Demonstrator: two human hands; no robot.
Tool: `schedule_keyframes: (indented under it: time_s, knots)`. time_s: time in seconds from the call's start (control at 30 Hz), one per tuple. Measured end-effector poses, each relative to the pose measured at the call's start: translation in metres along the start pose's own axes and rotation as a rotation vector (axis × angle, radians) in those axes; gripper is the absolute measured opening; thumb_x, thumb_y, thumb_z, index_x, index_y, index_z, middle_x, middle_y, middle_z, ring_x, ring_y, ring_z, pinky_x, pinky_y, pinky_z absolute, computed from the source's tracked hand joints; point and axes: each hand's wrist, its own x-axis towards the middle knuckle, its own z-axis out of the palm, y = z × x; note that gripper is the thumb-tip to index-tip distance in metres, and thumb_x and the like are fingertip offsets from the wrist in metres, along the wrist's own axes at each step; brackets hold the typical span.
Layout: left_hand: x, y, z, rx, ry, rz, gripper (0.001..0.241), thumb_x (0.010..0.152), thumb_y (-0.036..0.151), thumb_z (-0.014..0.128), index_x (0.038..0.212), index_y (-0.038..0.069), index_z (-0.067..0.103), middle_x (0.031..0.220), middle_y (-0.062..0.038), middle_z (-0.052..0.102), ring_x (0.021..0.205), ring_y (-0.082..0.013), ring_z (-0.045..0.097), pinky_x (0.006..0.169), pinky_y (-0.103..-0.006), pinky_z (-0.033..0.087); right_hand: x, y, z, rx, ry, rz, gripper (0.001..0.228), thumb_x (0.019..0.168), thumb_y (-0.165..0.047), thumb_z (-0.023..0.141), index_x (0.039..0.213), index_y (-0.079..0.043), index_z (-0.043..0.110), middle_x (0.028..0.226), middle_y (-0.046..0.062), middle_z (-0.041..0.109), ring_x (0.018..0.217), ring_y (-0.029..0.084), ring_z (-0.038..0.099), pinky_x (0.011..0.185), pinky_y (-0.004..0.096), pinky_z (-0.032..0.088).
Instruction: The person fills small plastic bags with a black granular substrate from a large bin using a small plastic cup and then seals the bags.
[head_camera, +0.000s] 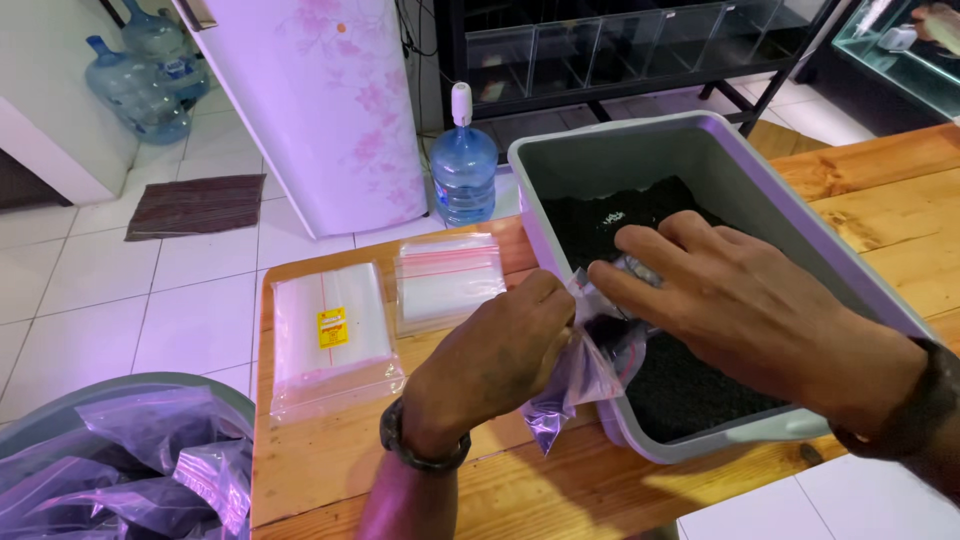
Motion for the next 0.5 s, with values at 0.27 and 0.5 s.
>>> schedule_keyframes:
  time_s: [0.27, 0.5]
  knots:
    - [-0.002, 0.000, -0.001, 0.018, -0.018, 0.011, 0.011, 0.108, 0.011, 0.062, 0.101, 0.003, 0.060, 0.108, -0.018, 0.060, 0.080, -0.0391, 0.064, 0.067, -0.0545, 0.051, -0.031, 0.028, 0.017, 0.384, -0.047, 0.202, 0.085, 0.071, -0.014, 0.088, 0.150, -0.022, 0.057, 0.149, 0.009, 0.062, 0.123, 0.032, 0.067, 0.092, 0.047, 0.061]
    - [-0.001, -0.001, -0.001, -0.018, 0.020, 0.036, 0.007, 0.100, 0.007, 0.063, 0.102, 0.006, 0.056, 0.108, -0.018, 0.060, 0.087, -0.0413, 0.064, 0.070, -0.0564, 0.048, -0.087, 0.054, 0.077, 0.563, -0.378, 0.411, 0.089, 0.067, -0.009, 0.096, 0.146, -0.023, 0.058, 0.144, 0.003, 0.065, 0.117, 0.027, 0.073, 0.096, 0.045, 0.063]
